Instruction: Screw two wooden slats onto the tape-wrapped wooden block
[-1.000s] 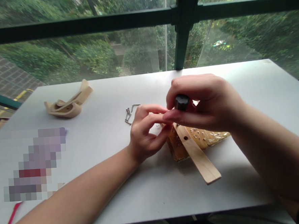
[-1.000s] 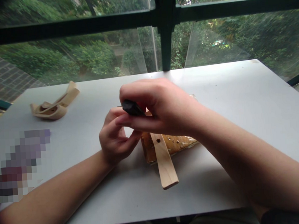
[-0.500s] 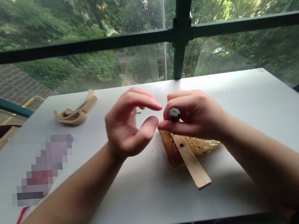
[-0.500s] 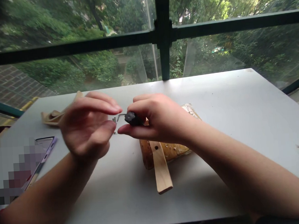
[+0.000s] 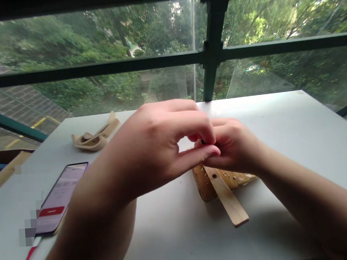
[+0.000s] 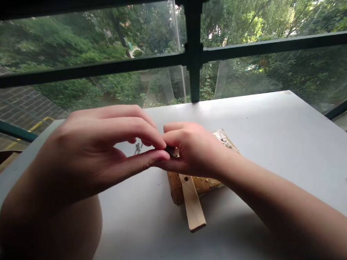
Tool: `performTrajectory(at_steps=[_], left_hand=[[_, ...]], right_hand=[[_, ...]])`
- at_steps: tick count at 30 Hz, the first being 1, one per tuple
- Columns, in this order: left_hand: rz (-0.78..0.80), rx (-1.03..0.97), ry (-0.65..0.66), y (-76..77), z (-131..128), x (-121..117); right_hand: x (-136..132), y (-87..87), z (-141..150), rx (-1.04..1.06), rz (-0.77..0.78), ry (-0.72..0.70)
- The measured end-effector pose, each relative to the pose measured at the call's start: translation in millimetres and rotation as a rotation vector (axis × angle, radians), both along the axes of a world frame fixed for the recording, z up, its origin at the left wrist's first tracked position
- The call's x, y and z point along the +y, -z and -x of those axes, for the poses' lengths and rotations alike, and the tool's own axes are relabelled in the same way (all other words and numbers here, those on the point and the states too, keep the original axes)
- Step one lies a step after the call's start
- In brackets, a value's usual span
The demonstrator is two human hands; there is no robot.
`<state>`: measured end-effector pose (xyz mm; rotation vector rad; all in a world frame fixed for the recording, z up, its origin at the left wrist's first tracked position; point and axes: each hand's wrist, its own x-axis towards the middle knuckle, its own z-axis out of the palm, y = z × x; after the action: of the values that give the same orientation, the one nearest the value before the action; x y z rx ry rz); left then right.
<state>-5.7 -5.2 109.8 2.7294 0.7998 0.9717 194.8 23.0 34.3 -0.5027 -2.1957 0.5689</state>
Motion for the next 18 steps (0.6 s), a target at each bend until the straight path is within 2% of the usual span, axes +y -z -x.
performTrajectory(at_steps=[5, 10, 14, 18], left_hand=[[0.148, -0.105, 0.05, 2.7, 5, -1], [0.217, -0.172, 0.106, 0.7, 9, 0], [0.089, -0.091, 0.09, 2.8, 13, 1], [-0.043, -0.056, 0.042, 10.3, 10, 3]], right_hand=[[3, -18.0, -15, -0.17, 0.097, -0.146], [-1, -31.2, -24, -0.126, 0.206, -0.215], [-2, -27.5, -21, -0.164, 0.263, -0.21], [1, -23.4, -19, -0.162, 0.233, -0.152]])
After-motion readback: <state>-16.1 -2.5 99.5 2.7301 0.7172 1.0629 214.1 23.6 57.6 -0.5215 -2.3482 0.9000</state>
